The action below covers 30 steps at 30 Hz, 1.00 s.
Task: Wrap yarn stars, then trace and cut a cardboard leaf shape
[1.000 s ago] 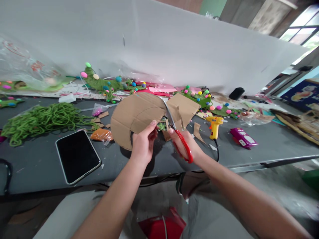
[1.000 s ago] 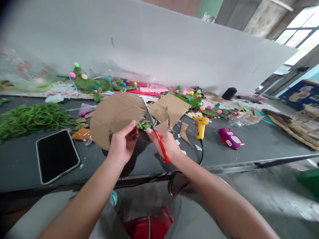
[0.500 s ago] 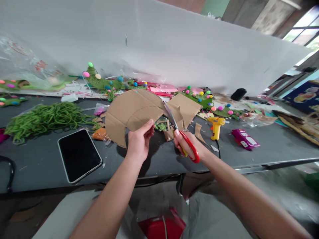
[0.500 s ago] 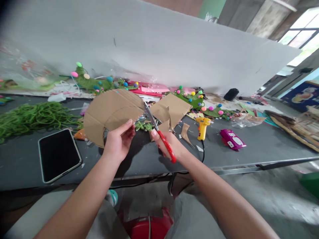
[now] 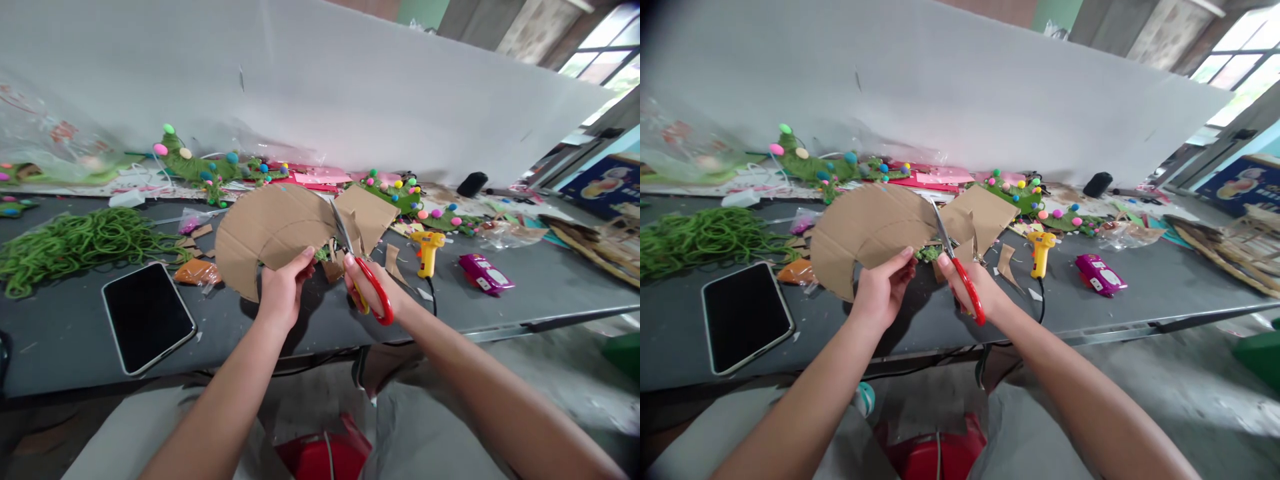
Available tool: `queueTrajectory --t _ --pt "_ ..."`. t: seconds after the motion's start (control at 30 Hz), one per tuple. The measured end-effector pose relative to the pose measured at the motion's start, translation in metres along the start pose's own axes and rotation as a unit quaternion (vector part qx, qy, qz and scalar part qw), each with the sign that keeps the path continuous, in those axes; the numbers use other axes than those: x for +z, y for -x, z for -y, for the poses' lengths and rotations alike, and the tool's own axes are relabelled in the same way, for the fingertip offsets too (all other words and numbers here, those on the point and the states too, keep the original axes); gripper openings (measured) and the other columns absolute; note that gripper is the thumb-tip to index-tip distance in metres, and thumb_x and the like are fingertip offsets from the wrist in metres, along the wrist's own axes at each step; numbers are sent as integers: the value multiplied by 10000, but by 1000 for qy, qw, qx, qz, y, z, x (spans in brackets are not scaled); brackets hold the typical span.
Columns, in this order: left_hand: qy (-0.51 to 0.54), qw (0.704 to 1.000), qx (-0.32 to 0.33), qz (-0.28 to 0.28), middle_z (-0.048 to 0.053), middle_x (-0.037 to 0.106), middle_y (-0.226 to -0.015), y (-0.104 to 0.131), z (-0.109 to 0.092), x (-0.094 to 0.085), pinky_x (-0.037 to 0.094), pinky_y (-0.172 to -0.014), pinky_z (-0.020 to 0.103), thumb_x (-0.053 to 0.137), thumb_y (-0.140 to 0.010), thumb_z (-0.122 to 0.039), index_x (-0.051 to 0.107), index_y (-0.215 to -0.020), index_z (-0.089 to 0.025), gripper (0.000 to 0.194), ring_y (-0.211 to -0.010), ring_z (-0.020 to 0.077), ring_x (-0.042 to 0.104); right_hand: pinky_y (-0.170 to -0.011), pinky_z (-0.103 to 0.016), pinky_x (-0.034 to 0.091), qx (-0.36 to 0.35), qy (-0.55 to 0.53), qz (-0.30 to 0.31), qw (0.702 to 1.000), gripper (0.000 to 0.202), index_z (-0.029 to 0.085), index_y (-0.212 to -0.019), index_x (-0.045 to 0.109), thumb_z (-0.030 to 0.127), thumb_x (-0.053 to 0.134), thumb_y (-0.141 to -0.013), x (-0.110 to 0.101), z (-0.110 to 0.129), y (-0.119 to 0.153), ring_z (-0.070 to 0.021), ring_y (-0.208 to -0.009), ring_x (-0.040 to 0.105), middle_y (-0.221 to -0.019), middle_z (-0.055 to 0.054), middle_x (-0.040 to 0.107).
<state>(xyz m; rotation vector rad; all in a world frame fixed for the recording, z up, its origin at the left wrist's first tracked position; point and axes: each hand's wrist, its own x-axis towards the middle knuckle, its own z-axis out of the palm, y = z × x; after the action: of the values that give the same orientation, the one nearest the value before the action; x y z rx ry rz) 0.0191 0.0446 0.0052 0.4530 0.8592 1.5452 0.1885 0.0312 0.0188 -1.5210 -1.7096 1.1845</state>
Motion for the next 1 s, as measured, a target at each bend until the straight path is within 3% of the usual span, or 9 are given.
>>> queueTrajectory --t 0.2,0.5,0.73,1.0 --pt "1 1000 -5 -2 23 729 -728 -1 -2 -1 480 -537 203 947 -538 -195 757 -769 -117 309 -628 110 657 -461 -269 393 4 57 -29 998 719 221 -564 358 849 323 -914 0 7 3 -124 -395 476 -408 9 434" --pt "17 1000 -11 -1 29 721 -721 -4 -6 -5 493 -545 194 933 -564 -188 766 -754 -114 264 -636 110 658 -411 -246 310 -4 30 -62 998 705 213 -585 383 849 408 -886 0 -5 -4 -109 -396 439 -441 23 419" --pt "17 1000 -7 -8 36 712 -677 -8 -15 -11 491 -532 183 933 -566 -190 766 -725 -107 245 -614 105 643 -440 -253 393 -7 23 14 1000 708 200 -686 467 873 360 -881 -14 -5 -4 -117 -440 485 -546 23 476" --pt "-3 1000 -6 10 52 739 -732 -4 -9 -7 508 -529 188 943 -529 -169 774 -754 -96 291 -619 118 666 -437 -249 378 -12 13 11 1000 706 198 -679 454 864 352 -892 -9 -6 -2 -108 -447 472 -547 31 446"
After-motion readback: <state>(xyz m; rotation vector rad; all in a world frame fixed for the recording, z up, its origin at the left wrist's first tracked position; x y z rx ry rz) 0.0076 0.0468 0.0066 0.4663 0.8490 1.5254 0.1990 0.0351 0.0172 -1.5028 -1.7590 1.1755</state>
